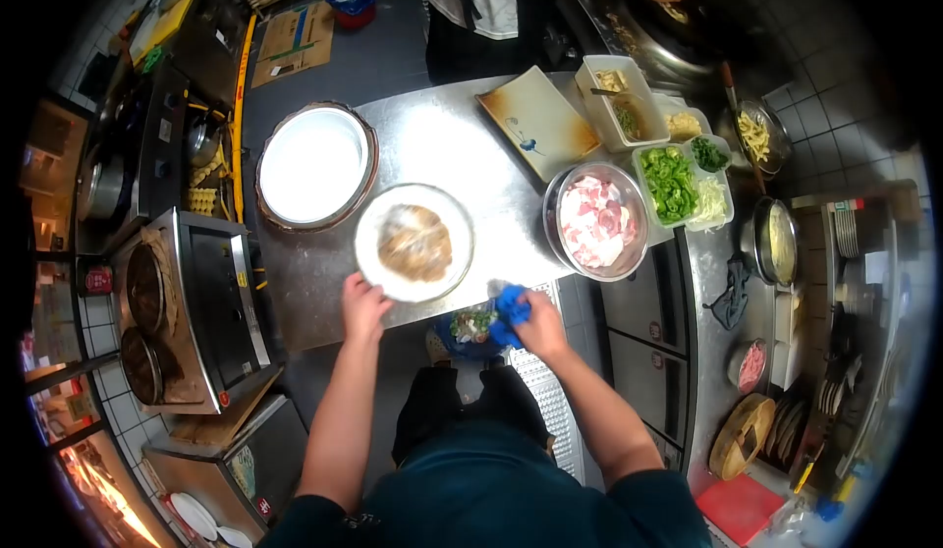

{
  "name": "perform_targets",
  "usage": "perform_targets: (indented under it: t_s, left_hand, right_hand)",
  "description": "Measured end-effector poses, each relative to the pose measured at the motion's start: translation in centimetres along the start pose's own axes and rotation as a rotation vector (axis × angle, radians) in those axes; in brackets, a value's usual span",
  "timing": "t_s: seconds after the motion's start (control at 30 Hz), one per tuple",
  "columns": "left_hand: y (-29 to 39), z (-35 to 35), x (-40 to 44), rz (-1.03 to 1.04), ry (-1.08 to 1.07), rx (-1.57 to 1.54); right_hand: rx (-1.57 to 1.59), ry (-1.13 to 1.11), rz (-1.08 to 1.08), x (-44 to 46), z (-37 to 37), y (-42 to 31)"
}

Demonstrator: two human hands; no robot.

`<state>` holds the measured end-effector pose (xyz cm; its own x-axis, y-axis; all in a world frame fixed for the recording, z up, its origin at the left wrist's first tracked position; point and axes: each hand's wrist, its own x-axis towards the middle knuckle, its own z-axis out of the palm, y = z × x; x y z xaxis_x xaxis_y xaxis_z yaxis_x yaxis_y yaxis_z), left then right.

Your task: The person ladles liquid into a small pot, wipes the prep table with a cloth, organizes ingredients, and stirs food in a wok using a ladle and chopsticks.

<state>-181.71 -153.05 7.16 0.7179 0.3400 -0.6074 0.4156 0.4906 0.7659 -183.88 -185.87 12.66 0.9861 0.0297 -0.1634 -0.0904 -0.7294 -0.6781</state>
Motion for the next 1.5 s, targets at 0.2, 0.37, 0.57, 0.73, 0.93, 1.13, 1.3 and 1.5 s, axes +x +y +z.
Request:
perform_targets:
  t_s: [0.2, 0.37, 0.57, 0.73, 0.93, 1.13, 1.3, 1.5]
  left_hand:
    - [0.9, 12.9, 7.0, 0.011, 0.032, 0.075]
    - [1.9, 15.3, 9.3, -0.001, 0.051, 0.041]
    - [6.8, 6.2, 9.1, 0.081, 0.492, -0.433]
    - [9.5, -1.7, 12.8, 0.157, 0.212, -0.364]
    - [8.5, -4.8, 8.8, 0.115, 0.277, -0.18]
    - [2.8, -11.9, -2.2, 0.083, 0.269, -0.114]
    - [1.1, -14.2, -7.7, 0.053, 0.285, -0.086]
    - [1.2, -13.9, -8.4, 0.356, 0.542, 0.132]
  right_hand:
    - [0.063, -0.015, 0.307, -8.5, -2.4, 4.7]
    - [0.052, -0.003, 0.5, -12.3, -4.0, 7.6]
    - [0.072, -0.01, 0.435, -13.8, -4.7, 8.4]
    - [0.072, -0.168, 0.286, -10.3, -5.8, 2.5]
    - [0.125, -0.513, 0.194, -5.7, -4.6, -3.0]
    - [0.187, -0.477, 0.223, -4.7, 0.4, -5.1]
    - [0.238, -0.488, 0.167, -3.9, 5.2, -8.7]
    - [0.441, -0.554, 0.226, -1.3, 12.6, -10.9]
